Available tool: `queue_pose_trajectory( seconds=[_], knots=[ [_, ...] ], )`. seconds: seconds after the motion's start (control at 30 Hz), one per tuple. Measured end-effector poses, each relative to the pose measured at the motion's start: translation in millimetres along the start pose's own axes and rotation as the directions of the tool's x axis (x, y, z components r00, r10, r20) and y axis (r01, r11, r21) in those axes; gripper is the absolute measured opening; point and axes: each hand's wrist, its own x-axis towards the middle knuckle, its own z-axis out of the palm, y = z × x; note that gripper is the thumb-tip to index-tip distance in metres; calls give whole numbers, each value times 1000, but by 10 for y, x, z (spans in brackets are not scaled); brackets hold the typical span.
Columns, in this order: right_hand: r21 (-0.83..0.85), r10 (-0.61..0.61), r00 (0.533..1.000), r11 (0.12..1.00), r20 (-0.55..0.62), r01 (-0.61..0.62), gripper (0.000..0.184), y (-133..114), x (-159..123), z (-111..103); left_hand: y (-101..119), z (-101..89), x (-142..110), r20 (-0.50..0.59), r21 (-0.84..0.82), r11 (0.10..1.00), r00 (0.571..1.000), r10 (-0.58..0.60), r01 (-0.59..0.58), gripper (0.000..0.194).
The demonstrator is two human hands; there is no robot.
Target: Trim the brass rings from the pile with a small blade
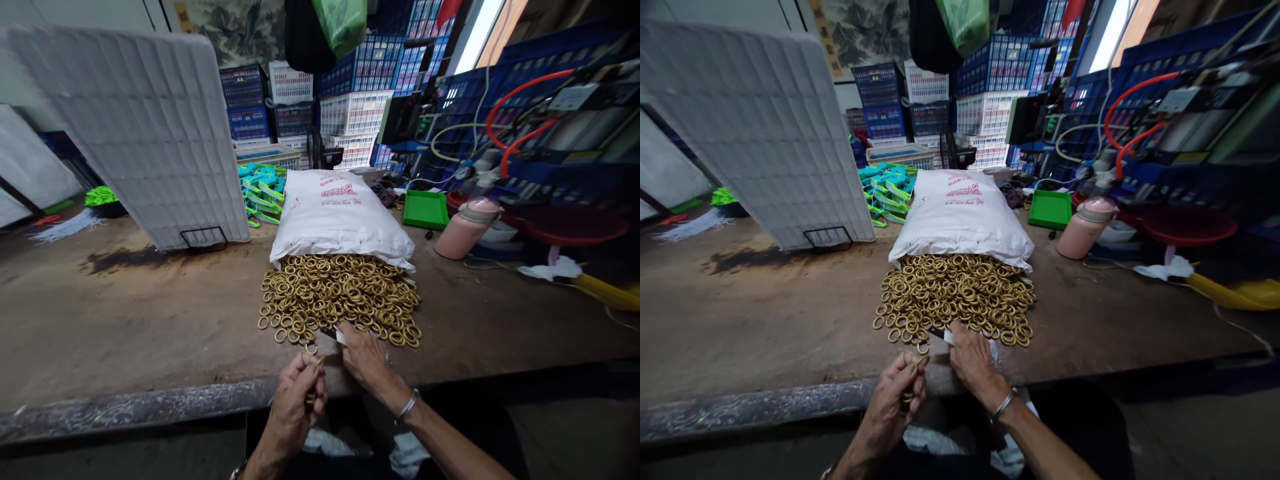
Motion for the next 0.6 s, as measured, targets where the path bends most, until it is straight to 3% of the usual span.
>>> queue_pose_trajectory(
  seconds=[0.13,0.27,0.43,0.6],
  knots=[
    [44,-91,992,994,-88,96,37,-34,166,-22,14,-51,39,13,-120,993,1000,-14,15,30],
    [-26,-120,991,993,-57,118,48,-144,297,-20,15,-115,93,39,-162,987,999,9,-2,25],
    [-96,-78,997,993,-21,75,27,-206,394,8,61,-183,130,79,-264,964,997,-22,42,23],
    [-92,-76,997,993,-22,74,24,-172,425,15,104,-212,185,78,-331,940,995,-59,82,21]
  ],
)
